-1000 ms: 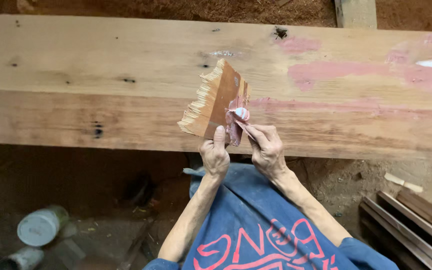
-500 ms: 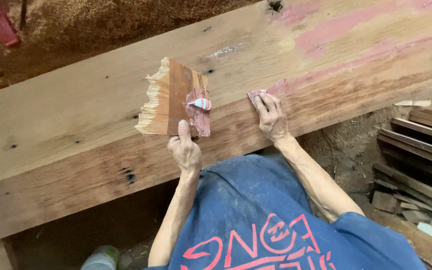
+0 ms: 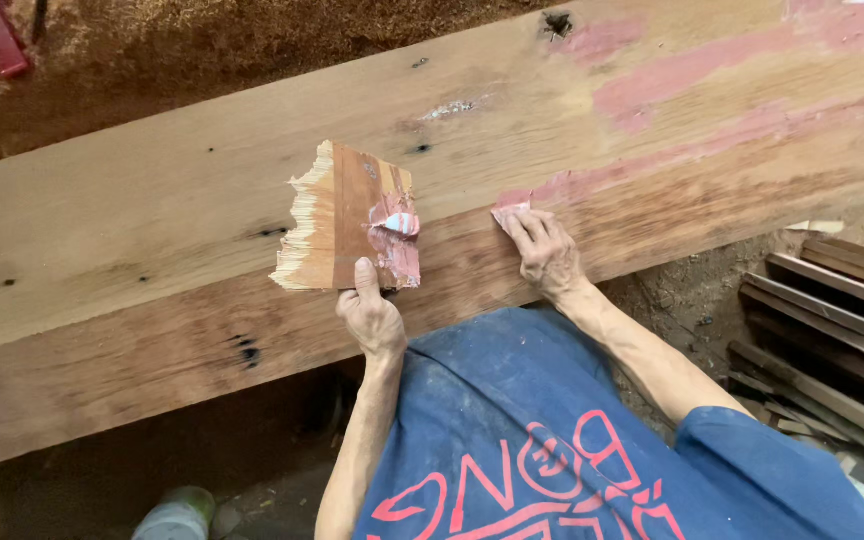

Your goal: The person flips a long wooden plank and applies a pink filler paste into surface cracks and holes using a small wooden block and a flexible scraper. The person repeatedly scoops filler and spreads it along the plank's surface.

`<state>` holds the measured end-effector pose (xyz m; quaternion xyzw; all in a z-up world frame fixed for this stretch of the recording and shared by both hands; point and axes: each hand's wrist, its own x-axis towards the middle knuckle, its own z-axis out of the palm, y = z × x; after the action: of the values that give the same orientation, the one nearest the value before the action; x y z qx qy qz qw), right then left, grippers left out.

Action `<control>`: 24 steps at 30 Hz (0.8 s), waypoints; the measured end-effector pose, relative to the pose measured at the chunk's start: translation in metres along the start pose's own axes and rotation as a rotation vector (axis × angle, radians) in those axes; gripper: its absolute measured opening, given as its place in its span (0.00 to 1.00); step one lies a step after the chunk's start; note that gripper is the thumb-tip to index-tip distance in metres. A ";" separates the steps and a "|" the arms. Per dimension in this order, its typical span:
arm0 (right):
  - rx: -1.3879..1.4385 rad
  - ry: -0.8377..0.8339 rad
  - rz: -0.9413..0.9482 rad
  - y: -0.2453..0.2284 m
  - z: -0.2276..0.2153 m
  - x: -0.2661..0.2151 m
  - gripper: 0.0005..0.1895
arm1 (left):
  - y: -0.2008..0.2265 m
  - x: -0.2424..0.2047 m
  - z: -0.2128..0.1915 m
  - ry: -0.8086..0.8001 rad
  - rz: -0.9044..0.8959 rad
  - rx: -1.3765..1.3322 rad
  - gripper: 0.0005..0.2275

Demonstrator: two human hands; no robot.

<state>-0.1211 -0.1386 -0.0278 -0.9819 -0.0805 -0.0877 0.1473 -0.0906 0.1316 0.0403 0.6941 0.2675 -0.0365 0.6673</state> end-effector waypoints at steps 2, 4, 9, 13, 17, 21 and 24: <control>0.015 0.011 -0.033 -0.003 -0.002 -0.001 0.19 | 0.000 -0.003 0.001 0.016 0.004 -0.048 0.20; 0.015 0.072 -0.064 -0.007 -0.002 -0.001 0.21 | -0.001 -0.004 0.007 0.032 -0.003 -0.068 0.21; 0.044 0.020 -0.099 -0.005 -0.005 -0.005 0.23 | -0.002 -0.013 0.010 0.059 -0.040 0.043 0.23; -0.047 0.079 -0.012 0.024 -0.008 -0.010 0.21 | -0.003 -0.015 0.013 0.049 -0.020 0.026 0.22; -0.022 0.062 -0.051 0.042 -0.011 -0.020 0.21 | -0.005 -0.014 0.016 0.014 -0.014 0.069 0.22; -0.047 0.060 0.009 0.054 -0.018 -0.025 0.20 | -0.009 -0.006 0.024 0.007 -0.020 -0.023 0.20; -0.018 0.054 0.031 0.067 -0.020 -0.033 0.17 | -0.012 -0.003 0.025 -0.025 -0.059 -0.060 0.20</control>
<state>-0.1439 -0.2119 -0.0334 -0.9816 -0.0604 -0.1129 0.1420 -0.0905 0.1062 0.0282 0.6651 0.2806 -0.0569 0.6896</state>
